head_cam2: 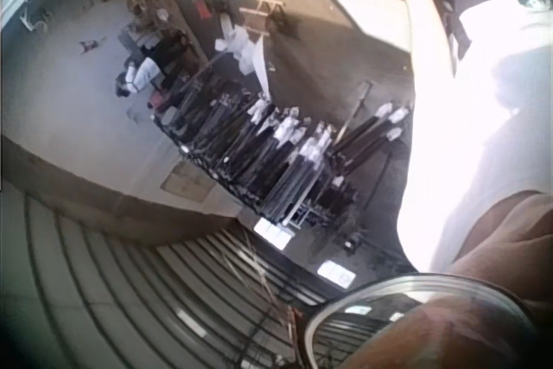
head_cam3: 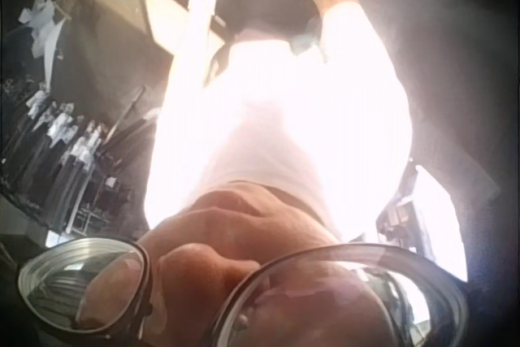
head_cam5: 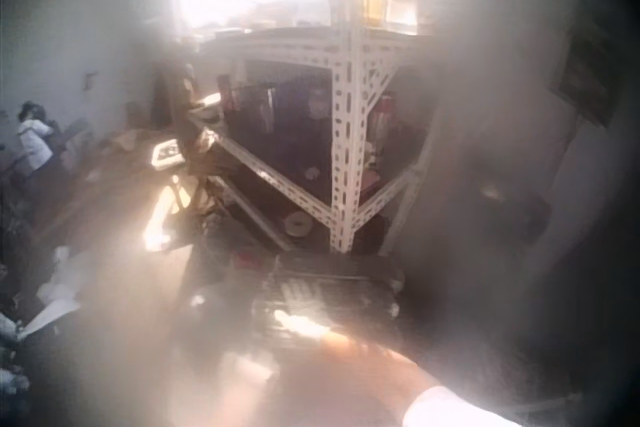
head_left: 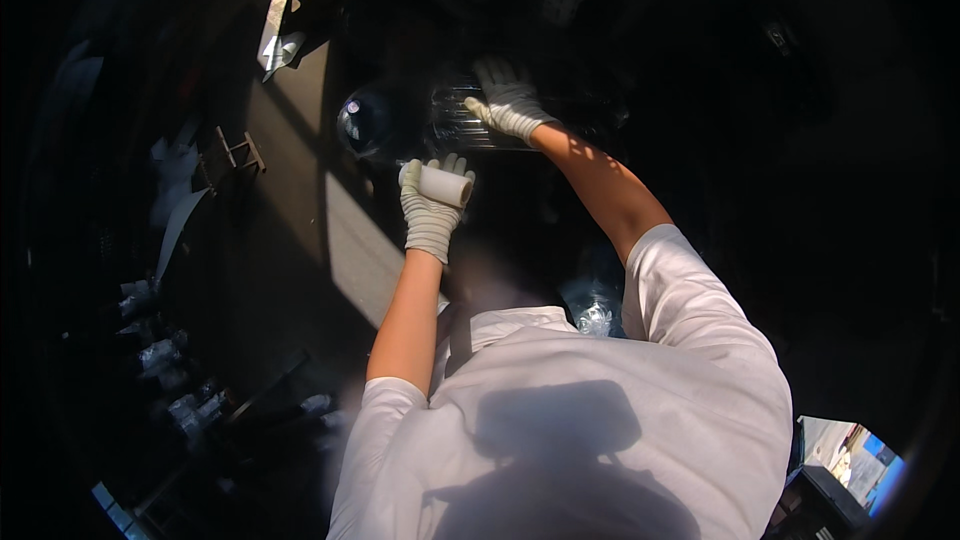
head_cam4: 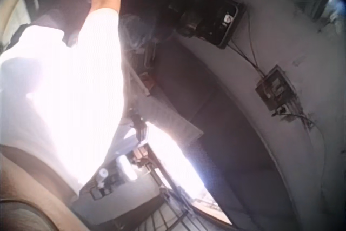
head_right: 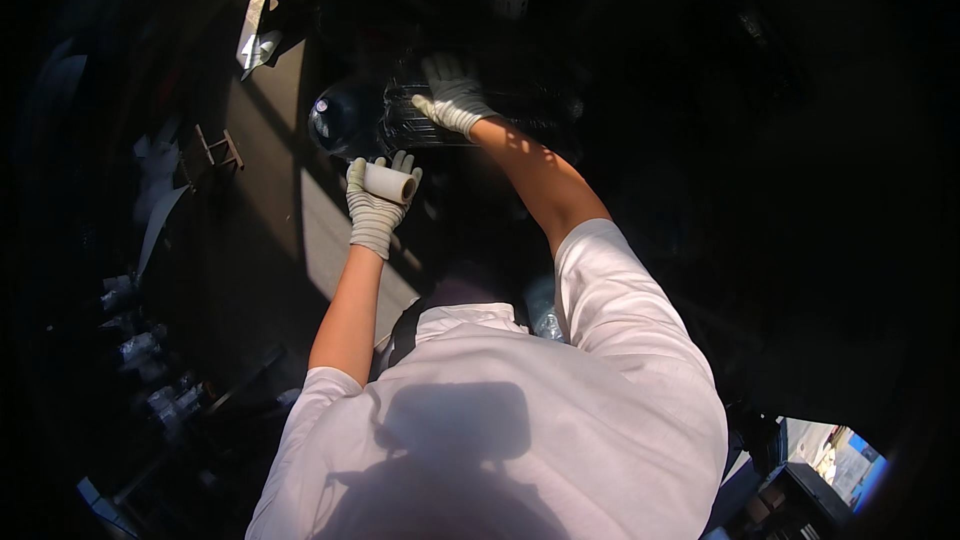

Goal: The person wraps bundles of black metal frames with plastic wrap by hand. They pull the wrap from a small roll, circling it around the frames multiple times to secure them together before picking up the next bundle.

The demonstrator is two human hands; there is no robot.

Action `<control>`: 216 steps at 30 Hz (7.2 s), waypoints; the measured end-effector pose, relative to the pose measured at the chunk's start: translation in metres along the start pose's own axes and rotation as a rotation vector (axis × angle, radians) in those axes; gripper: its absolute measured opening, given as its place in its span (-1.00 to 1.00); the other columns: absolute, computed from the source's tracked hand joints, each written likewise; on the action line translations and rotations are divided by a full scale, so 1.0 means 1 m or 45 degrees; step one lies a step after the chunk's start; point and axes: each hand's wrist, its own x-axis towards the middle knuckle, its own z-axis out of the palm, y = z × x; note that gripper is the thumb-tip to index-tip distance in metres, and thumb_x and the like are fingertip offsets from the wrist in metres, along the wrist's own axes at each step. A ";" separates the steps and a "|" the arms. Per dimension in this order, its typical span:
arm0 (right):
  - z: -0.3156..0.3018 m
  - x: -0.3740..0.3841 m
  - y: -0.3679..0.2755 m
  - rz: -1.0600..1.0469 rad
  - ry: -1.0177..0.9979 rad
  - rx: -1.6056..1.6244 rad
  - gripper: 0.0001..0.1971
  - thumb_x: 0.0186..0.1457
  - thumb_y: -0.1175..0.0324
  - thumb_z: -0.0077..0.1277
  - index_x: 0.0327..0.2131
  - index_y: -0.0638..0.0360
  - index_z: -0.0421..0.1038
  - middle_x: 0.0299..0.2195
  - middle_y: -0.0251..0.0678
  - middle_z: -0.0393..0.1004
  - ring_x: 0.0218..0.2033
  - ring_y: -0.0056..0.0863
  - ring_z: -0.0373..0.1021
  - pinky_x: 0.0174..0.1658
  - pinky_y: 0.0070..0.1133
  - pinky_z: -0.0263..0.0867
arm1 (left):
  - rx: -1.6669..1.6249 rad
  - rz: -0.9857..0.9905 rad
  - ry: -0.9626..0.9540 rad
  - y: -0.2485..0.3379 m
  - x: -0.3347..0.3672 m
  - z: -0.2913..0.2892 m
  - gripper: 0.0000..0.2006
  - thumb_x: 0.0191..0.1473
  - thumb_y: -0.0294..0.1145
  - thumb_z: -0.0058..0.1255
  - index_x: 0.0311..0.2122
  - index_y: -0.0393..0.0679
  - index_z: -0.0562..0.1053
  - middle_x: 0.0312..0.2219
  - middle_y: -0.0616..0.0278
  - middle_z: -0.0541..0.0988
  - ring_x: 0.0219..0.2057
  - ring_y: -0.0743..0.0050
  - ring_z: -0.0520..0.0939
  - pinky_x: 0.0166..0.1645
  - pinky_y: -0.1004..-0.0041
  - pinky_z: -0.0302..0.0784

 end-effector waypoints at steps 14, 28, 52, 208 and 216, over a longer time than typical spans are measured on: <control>-0.015 -0.016 -0.013 0.312 -0.169 0.209 -0.53 0.07 0.01 -0.27 -0.14 0.22 0.24 -0.49 -0.31 0.46 -0.52 -0.49 0.40 -0.37 -0.54 0.35 | -0.217 0.125 -0.031 -0.010 0.008 0.005 -0.47 -0.15 -0.20 0.06 -0.09 -0.14 0.14 -0.09 0.08 0.30 0.00 0.07 0.29 0.01 -0.03 0.23; 0.007 -0.160 -0.151 -0.174 -0.694 1.386 -0.58 -0.01 0.08 -0.09 -0.15 0.15 0.31 -0.23 -0.26 0.40 -0.11 -0.46 0.26 -0.07 -0.61 0.16 | 0.404 0.487 -0.056 0.045 -0.103 -0.128 -0.43 -0.20 0.20 -0.02 -0.31 -0.17 0.33 -0.38 0.24 0.43 -0.31 0.35 0.48 -0.16 0.32 0.45; 0.140 -0.471 -0.568 -0.566 -2.457 1.303 -0.33 -0.28 0.25 0.19 -0.05 0.27 0.18 -0.19 -0.26 0.34 -0.14 -0.45 0.28 -0.05 -0.56 0.18 | 0.290 1.768 0.451 0.123 -0.558 -0.423 -0.66 -0.02 -0.27 0.00 -0.13 -0.18 0.33 -0.24 0.32 0.44 -0.19 0.61 0.40 -0.05 0.57 0.27; 0.464 -0.673 -1.141 -0.437 -2.824 0.751 -0.36 -0.34 0.33 0.21 -0.09 0.21 0.21 -0.34 -0.35 0.36 -0.30 -0.53 0.32 -0.18 -0.61 0.27 | -0.117 1.989 1.625 0.423 -0.796 -0.851 -0.93 -0.13 -0.48 0.08 -0.44 -0.14 0.46 -0.34 0.33 0.43 -0.41 0.68 0.44 -0.26 0.64 0.38; 0.457 -0.634 -1.117 -0.953 -2.919 0.369 -0.56 -0.32 0.39 0.20 -0.25 0.19 0.33 -0.47 -0.46 0.37 -0.43 -0.66 0.30 -0.27 -0.69 0.22 | -0.580 2.215 1.500 0.388 -0.749 -0.787 -0.74 -0.19 -0.62 0.08 -0.30 -0.18 0.40 -0.20 0.27 0.32 -0.26 0.64 0.41 -0.14 0.65 0.36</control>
